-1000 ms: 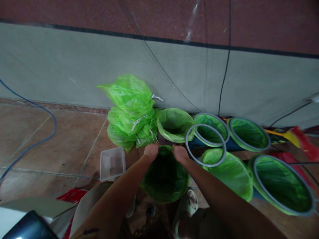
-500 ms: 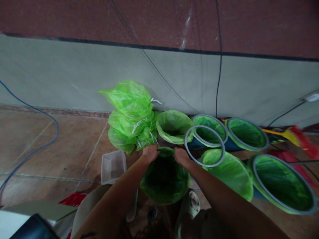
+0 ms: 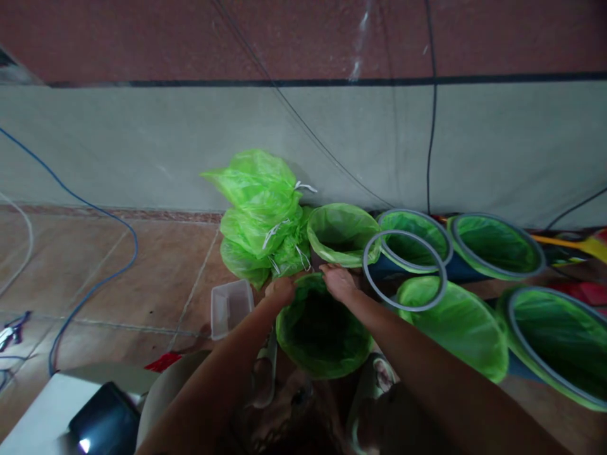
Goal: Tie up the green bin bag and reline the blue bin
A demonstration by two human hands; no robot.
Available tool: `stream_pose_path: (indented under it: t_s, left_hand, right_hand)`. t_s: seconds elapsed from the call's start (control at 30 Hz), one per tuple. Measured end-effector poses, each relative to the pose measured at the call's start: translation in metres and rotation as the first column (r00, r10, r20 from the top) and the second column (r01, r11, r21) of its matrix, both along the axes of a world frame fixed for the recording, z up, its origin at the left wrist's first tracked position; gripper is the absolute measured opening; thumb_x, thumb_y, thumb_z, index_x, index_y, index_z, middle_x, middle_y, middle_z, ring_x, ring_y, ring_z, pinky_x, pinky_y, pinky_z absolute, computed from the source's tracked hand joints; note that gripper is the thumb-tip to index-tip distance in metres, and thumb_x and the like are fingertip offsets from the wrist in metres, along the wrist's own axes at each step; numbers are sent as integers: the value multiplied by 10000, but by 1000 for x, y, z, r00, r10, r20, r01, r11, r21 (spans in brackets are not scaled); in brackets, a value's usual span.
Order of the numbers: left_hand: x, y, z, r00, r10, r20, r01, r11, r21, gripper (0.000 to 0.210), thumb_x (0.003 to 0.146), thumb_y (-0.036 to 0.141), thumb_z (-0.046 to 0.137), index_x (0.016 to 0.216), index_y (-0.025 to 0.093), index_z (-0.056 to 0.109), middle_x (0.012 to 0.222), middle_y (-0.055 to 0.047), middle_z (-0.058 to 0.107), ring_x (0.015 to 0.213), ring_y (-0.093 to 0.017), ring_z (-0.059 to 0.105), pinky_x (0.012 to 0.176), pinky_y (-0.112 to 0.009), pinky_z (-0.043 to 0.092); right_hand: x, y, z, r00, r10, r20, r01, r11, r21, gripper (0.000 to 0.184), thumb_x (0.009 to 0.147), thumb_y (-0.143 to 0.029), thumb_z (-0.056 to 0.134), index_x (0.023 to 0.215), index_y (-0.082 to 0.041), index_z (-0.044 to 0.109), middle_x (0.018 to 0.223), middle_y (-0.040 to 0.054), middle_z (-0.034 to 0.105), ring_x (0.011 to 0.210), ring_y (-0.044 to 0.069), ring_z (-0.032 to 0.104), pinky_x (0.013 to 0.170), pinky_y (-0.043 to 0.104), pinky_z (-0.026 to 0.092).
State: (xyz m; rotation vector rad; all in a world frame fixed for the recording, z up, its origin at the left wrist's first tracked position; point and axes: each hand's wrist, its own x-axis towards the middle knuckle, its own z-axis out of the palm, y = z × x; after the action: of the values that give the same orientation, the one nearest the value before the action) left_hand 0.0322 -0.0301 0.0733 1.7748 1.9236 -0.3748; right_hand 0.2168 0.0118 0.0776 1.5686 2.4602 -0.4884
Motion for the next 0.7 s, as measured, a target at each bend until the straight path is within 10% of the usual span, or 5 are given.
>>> stream_pose_path:
  t_s: [0.47,0.7]
  left_hand:
    - [11,-14,-14,997,67,26,-66,997,-28,307,890,289,590,1134,138,700,1137,-155,723,1089,-289,677,908,-354,541]
    - [-5,0,2,992,100,79,-101,995,11,853,608,463,845,1342,166,527,1289,-190,635,1205,-373,597,975,-480,506]
  right_hand:
    - [10,2,-13,990,-104,97,114,989,-98,286,969,-166,402,1118,-150,645,1137,126,704,1099,198,640,886,270,429]
    - [40,-13,-7,940,-312,139,329,936,-122,410,964,-446,482,1041,-110,704,968,175,726,907,241,703,747,294,488]
